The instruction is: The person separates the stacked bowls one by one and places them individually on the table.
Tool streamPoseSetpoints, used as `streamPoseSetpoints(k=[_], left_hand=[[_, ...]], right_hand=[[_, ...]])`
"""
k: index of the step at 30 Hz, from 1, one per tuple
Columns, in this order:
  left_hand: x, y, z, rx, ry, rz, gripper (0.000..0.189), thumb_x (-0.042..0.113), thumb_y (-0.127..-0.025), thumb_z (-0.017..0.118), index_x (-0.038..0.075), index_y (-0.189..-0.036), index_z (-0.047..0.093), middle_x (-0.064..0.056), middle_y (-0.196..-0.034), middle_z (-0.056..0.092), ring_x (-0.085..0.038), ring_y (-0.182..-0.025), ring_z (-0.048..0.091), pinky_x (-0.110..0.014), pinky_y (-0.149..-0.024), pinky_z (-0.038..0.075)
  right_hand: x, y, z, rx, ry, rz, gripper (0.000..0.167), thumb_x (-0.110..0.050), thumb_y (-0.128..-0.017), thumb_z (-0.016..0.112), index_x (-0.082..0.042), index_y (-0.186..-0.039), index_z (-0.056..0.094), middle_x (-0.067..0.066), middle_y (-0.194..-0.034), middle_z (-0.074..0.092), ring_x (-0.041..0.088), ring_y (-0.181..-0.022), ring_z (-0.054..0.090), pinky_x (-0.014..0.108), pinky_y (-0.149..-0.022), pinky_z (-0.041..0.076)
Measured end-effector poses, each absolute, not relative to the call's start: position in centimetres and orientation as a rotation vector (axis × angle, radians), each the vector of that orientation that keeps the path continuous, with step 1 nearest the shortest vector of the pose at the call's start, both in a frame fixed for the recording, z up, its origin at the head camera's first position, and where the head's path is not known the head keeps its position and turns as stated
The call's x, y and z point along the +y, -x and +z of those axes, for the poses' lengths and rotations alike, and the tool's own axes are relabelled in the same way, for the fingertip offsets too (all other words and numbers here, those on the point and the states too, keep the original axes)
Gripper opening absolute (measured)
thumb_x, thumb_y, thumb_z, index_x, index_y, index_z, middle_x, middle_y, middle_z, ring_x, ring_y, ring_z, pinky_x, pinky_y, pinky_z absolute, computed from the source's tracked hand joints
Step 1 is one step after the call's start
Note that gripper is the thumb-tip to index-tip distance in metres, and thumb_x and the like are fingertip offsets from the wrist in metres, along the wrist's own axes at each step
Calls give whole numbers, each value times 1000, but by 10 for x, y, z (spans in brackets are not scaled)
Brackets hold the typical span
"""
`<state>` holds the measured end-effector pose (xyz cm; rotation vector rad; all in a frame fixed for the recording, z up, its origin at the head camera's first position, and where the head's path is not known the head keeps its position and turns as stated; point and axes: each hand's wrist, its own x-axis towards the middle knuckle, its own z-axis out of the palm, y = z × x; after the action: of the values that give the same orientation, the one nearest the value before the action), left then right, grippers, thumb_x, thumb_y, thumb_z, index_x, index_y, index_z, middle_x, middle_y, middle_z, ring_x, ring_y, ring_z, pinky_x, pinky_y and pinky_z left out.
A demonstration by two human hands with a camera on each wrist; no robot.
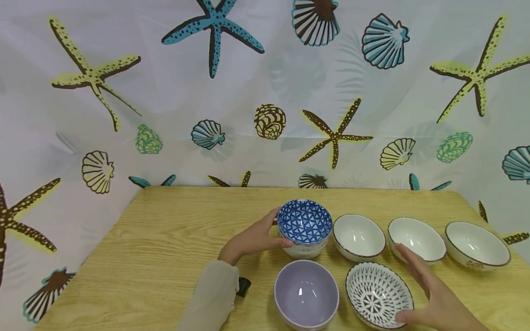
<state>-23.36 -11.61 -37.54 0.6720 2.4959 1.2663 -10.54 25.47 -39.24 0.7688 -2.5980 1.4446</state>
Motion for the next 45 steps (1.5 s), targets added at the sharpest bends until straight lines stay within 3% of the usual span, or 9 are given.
streamPoseSetpoints(k=[6,17,20,24,31,33,37,40,45], left_hand=[[-117,233,-377,2493,-688,1262,96,40,-82,74,14,-153,16,-11,-155,28,-36,-139,34,-56,-110,30],[-118,235,-377,2483,-709,1259,97,43,-82,73,15,-154,14,-11,-157,25,-36,-140,32,-55,-111,30],[-118,236,-376,2483,-705,1257,97,42,-82,73,14,-154,14,-11,-157,25,-36,-140,32,-54,-111,30],[-117,236,-377,2475,-701,1264,96,41,-83,73,14,-153,15,-11,-157,25,-36,-140,32,-54,-111,30],[-118,235,-378,2470,-682,1272,95,41,-82,73,16,-153,15,-10,-157,25,-36,-140,32,-55,-111,30],[-118,235,-378,2473,-679,1263,95,41,-82,73,16,-153,15,-10,-157,25,-36,-140,32,-55,-111,30],[-119,235,-377,2485,-678,1242,97,44,-82,72,16,-154,14,-10,-157,25,-36,-140,33,-55,-111,30],[-119,236,-377,2492,-676,1236,97,45,-82,72,16,-154,14,-10,-157,25,-36,-140,33,-55,-111,30],[-119,235,-377,2484,-674,1243,94,42,-83,72,16,-153,16,-10,-157,26,-35,-140,33,-54,-111,30]], right_hand=[[249,111,-382,-2535,-871,1392,116,7,-63,82,-11,-154,12,-16,-157,15,-15,-138,15,0,-102,21],[237,124,-365,-2600,-856,1234,117,-4,-63,86,-20,-154,14,-18,-155,17,-19,-133,16,0,-100,21],[232,128,-360,-2598,-876,1245,117,-3,-64,85,-21,-154,13,-13,-156,18,-18,-135,14,0,-101,20],[226,136,-355,-2593,-891,1248,116,-3,-65,85,-22,-154,13,8,-158,18,-17,-135,13,1,-102,20],[213,150,-348,-2568,-900,1267,114,-6,-66,85,-22,-154,14,17,-156,20,-17,-135,14,0,-103,18],[210,154,-346,-2561,-909,1272,113,-6,-67,85,-21,-154,14,19,-156,19,-11,-139,14,0,-104,18],[206,163,-342,-2605,-881,1240,113,-13,-69,85,-19,-154,12,20,-156,17,25,-146,18,0,-104,17],[203,169,-338,-2662,-830,1174,113,-18,-70,85,-18,-154,11,18,-157,17,45,-140,21,16,-113,23],[198,177,-336,-2701,-773,1182,111,-19,-70,85,-16,-154,13,17,-157,16,46,-140,22,55,-109,24]])
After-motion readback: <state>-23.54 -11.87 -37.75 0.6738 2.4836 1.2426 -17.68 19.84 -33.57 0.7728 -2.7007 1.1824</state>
